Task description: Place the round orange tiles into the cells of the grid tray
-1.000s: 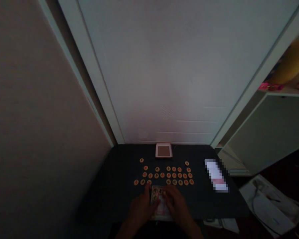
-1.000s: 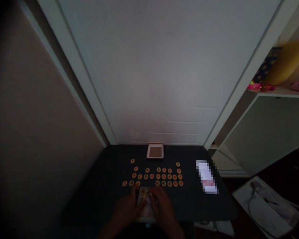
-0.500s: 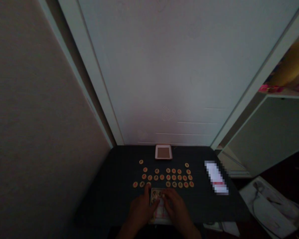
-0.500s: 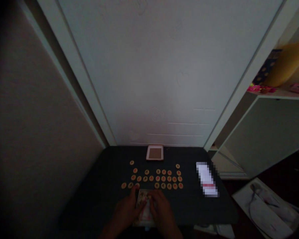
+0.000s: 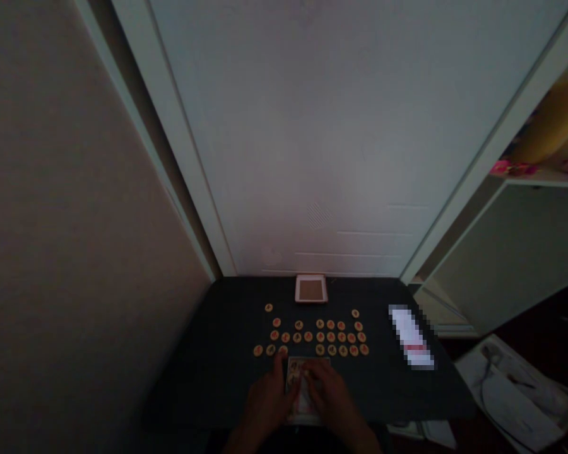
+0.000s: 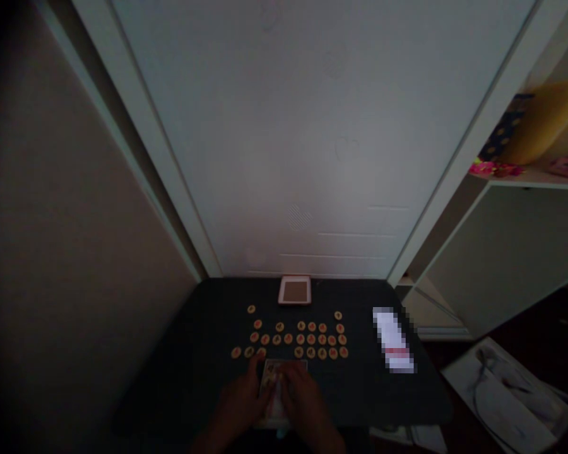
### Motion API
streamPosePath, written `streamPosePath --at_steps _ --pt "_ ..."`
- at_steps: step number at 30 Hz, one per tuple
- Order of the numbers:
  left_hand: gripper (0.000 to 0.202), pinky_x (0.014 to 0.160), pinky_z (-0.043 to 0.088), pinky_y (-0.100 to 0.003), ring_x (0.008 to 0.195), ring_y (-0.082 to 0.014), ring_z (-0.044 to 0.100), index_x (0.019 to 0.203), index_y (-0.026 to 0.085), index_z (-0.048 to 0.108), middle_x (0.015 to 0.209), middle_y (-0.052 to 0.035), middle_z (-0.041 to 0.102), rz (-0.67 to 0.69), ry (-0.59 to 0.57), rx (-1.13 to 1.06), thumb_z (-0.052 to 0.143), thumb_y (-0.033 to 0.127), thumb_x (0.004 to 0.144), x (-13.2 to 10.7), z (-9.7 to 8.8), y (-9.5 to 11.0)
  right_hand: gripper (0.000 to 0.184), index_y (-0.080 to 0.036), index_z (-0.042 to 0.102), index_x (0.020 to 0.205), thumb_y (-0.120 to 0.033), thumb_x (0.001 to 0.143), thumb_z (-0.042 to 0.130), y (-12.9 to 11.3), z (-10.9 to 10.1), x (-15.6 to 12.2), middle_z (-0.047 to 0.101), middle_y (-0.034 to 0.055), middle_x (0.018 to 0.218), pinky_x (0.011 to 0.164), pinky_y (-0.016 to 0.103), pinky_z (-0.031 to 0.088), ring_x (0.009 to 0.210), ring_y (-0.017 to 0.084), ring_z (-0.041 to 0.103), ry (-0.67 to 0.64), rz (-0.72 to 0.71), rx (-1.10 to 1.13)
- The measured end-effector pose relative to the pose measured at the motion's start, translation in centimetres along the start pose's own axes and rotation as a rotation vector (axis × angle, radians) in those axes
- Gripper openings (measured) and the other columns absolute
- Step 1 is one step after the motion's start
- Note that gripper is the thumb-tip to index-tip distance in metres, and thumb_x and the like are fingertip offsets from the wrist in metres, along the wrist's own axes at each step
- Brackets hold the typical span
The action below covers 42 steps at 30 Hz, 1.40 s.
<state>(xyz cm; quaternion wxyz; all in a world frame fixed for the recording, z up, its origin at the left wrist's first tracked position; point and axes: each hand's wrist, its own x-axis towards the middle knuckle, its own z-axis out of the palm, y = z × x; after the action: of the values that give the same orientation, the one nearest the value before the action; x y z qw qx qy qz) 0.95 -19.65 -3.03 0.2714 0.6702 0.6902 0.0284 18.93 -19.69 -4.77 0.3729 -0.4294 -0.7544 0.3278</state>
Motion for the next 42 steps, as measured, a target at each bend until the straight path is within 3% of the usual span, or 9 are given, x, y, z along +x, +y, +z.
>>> streamPosePath --at_steps 4,8,11,14,17,22,31,36,42 --pt "0.065 0.08 0.047 -0.037 0.096 -0.0324 0.072 0.148 0.013 0.03 0.103 -0.0166 0.075 0.01 0.034 -0.04 0.038 0.052 0.096 0.0 -0.1 -0.3 0.024 -0.026 0.066 0.113 -0.017 0.095 0.052 0.1 -0.3 -0.1 0.07 0.006 0.111 0.094 0.031 0.055 0.105 0.019 0.067 0.059 0.006 0.018" --pt "0.054 0.071 0.048 -0.032 0.085 -0.0277 0.073 0.139 0.017 0.039 0.09 -0.0083 0.075 0.026 0.114 -0.16 0.043 0.048 0.095 0.2 -0.8 -0.6 0.026 -0.025 0.066 0.116 -0.021 0.094 0.054 0.5 -1.1 -0.2 0.071 0.0071 0.109 0.088 0.032 0.057 0.101 0.021 0.069 0.138 0.034 0.019" --pt "0.045 0.072 0.05 -0.029 0.082 -0.0227 0.072 0.131 0.018 0.045 0.088 -0.0053 0.073 0.117 0.166 -0.378 0.043 0.045 0.095 0.4 -1.7 -0.3 0.029 -0.026 0.065 0.12 -0.024 0.093 0.057 0.6 -1.8 -0.1 0.072 0.0069 0.108 0.082 0.031 0.058 0.094 0.02 0.07 0.196 0.052 0.007" --pt "0.035 0.082 0.052 -0.03 0.091 -0.0216 0.071 0.115 0.02 0.056 0.099 -0.0072 0.073 0.219 0.185 -0.617 0.048 0.046 0.092 0.7 -2.2 0.4 0.033 -0.026 0.064 0.123 -0.024 0.09 0.06 0.4 -2.3 0.2 0.073 0.0061 0.109 0.082 0.031 0.058 0.09 0.02 0.071 0.223 0.041 -0.006" --pt "0.031 0.086 0.053 -0.033 0.096 -0.0232 0.07 0.101 0.02 0.062 0.101 -0.008 0.074 0.284 0.12 -0.771 0.054 0.048 0.089 0.8 -2.1 1.3 0.036 -0.026 0.063 0.125 -0.023 0.089 0.061 0.1 -2.2 0.2 0.074 0.0058 0.108 0.084 0.032 0.058 0.091 0.02 0.071 0.23 0.021 -0.025" --pt "0.035 0.085 0.055 -0.032 0.094 -0.0235 0.072 0.098 0.019 0.064 0.098 -0.0081 0.076 0.303 -0.042 -0.95 0.062 0.051 0.085 0.8 -1.5 2.4 0.037 -0.026 0.065 0.122 -0.018 0.086 0.063 -0.1 -1.5 0.1 0.073 0.0062 0.111 0.09 0.033 0.057 0.101 0.021 0.069 0.239 -0.039 -0.042" --pt "0.043 0.079 0.056 -0.033 0.091 -0.0249 0.073 0.096 0.018 0.066 0.095 -0.0082 0.077 0.215 -0.039 -0.955 0.062 0.058 0.081 1.2 -1.4 2.4 0.032 -0.029 0.065 0.122 -0.021 0.091 0.062 0.2 -1.1 0.2 0.074 0.0054 0.111 0.092 0.038 0.056 0.101 0.021 0.069 0.232 -0.116 -0.071" --pt "0.044 0.072 0.056 -0.031 0.09 -0.0247 0.072 0.099 0.018 0.065 0.096 -0.0076 0.076 0.21 -0.04 -0.985 0.062 0.058 0.081 1.2 -1.4 2.5 0.029 -0.029 0.067 0.121 -0.026 0.092 0.063 0.0 -1.0 0.2 0.076 0.0051 0.108 0.094 0.039 0.055 0.099 0.021 0.07 0.232 -0.061 -0.08" --pt "0.043 0.071 0.055 -0.031 0.09 -0.0247 0.071 0.105 0.019 0.063 0.096 -0.0072 0.075 0.21 -0.069 -1.006 0.058 0.056 0.085 1.2 -1.7 2.3 0.029 -0.03 0.068 0.121 -0.034 0.093 0.062 -0.1 -0.9 0.3 0.076 0.0036 0.106 0.084 0.03 0.058 0.093 0.019 0.072 0.224 0.028 -0.01"
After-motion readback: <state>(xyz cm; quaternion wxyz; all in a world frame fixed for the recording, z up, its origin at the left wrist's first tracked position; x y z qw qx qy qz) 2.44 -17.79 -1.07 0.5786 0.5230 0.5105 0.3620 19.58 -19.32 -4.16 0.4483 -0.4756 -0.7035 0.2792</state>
